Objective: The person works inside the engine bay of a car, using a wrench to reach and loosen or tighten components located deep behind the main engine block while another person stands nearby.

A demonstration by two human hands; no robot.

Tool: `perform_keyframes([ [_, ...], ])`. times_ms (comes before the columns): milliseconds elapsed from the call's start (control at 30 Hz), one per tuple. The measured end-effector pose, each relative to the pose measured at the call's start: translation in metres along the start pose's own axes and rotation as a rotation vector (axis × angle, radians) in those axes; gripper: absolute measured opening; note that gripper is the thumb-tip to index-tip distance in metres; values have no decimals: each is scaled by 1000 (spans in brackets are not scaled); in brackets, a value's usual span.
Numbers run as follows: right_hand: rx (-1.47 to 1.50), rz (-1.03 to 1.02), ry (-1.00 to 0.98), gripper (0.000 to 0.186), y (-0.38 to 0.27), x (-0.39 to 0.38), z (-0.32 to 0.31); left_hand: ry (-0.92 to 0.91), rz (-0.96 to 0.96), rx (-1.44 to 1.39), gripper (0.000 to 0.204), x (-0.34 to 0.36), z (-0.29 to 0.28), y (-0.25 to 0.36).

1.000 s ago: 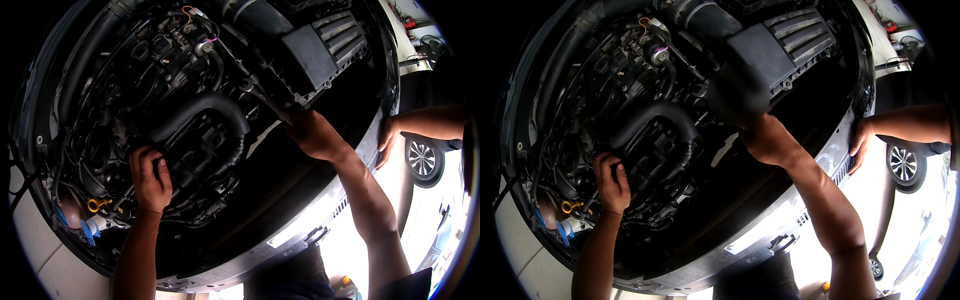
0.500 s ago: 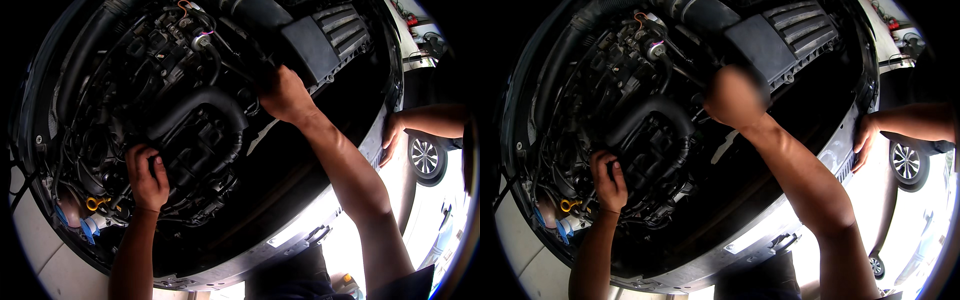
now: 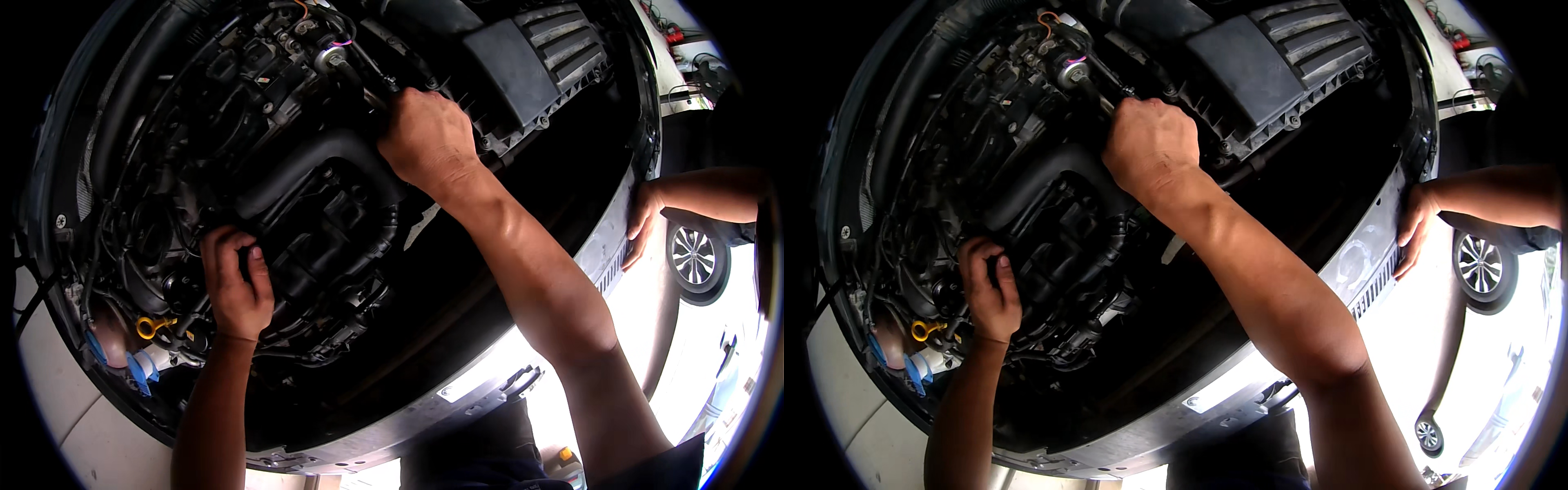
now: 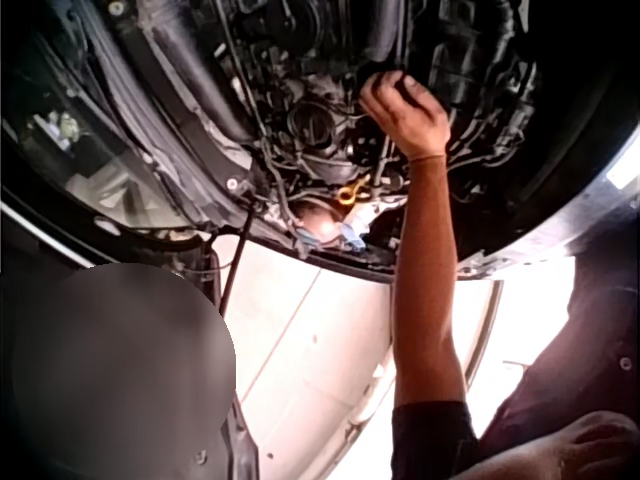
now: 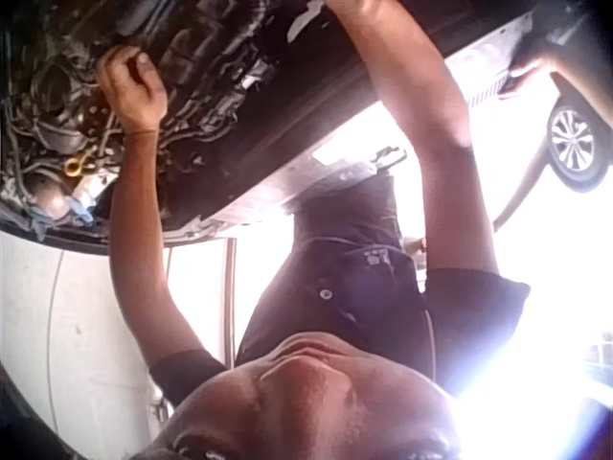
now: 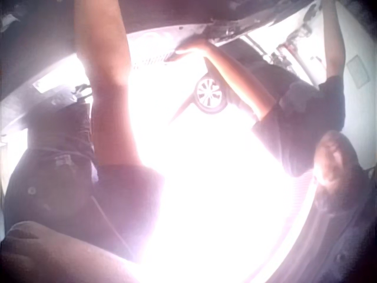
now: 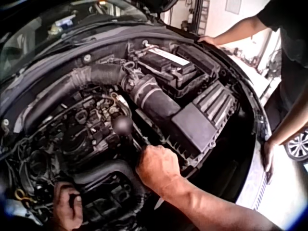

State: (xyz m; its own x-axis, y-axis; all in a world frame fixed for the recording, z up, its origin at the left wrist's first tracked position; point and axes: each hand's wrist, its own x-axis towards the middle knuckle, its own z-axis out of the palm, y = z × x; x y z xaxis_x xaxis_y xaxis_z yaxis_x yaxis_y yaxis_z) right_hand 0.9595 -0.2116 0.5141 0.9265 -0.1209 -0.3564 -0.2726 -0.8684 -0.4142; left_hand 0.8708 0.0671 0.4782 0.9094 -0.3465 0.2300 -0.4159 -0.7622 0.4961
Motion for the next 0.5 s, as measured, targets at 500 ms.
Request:
perform_keyframes([
  [500,670,-117,-1,21,37,-15,27,-13,-1,22,15,-2,-3,-2],
])
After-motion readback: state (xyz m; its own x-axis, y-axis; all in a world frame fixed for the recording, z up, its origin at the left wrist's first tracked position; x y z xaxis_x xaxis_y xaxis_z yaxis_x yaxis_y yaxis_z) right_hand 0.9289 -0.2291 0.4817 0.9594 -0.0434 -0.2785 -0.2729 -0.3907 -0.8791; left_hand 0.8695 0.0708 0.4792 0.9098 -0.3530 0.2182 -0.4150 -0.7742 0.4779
